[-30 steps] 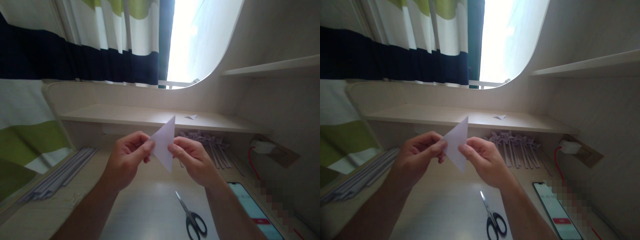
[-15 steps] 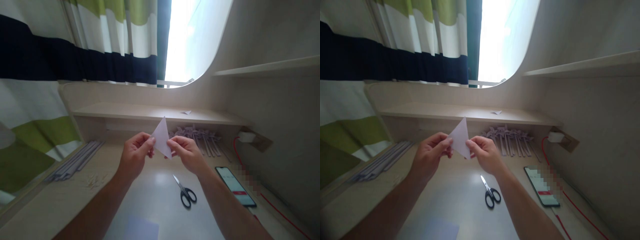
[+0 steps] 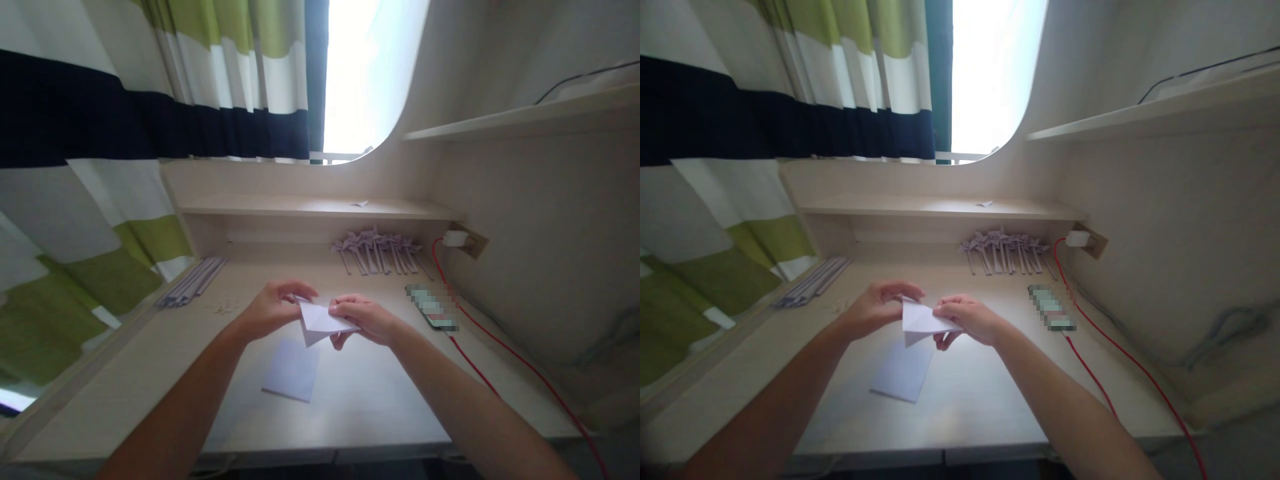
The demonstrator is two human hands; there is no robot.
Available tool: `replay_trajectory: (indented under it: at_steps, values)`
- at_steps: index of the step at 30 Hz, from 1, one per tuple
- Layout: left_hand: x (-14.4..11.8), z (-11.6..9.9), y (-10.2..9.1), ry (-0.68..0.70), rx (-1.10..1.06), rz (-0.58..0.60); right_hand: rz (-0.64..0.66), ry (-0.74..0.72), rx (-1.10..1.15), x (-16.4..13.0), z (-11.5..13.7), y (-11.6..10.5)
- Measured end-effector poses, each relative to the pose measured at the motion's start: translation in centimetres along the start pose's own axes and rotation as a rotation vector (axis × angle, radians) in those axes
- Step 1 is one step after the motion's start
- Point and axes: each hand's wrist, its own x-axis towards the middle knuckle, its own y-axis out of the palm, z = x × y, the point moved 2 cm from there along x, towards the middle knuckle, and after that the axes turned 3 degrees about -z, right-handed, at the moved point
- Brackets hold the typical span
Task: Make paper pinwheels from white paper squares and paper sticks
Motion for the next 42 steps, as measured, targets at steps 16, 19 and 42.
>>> replay_trajectory:
  at_steps: [16,19,42]
  values:
    - [-3.1,3.4,3.8,-0.089,0.321,-0.172,-0.533,-0.264,-0.681,-2.0,-2.3,0.7]
    - [-2.1,4.3,4.0,-0.100,0.340,-0.181,-0.588,-0.278,-0.787,-1.4,-2.1,1.0]
    - [8.3,4.3,2.9,-0.231,0.049,0.195,-0.437,-0.301,-0.538,3.0,-1.1,-6.9]
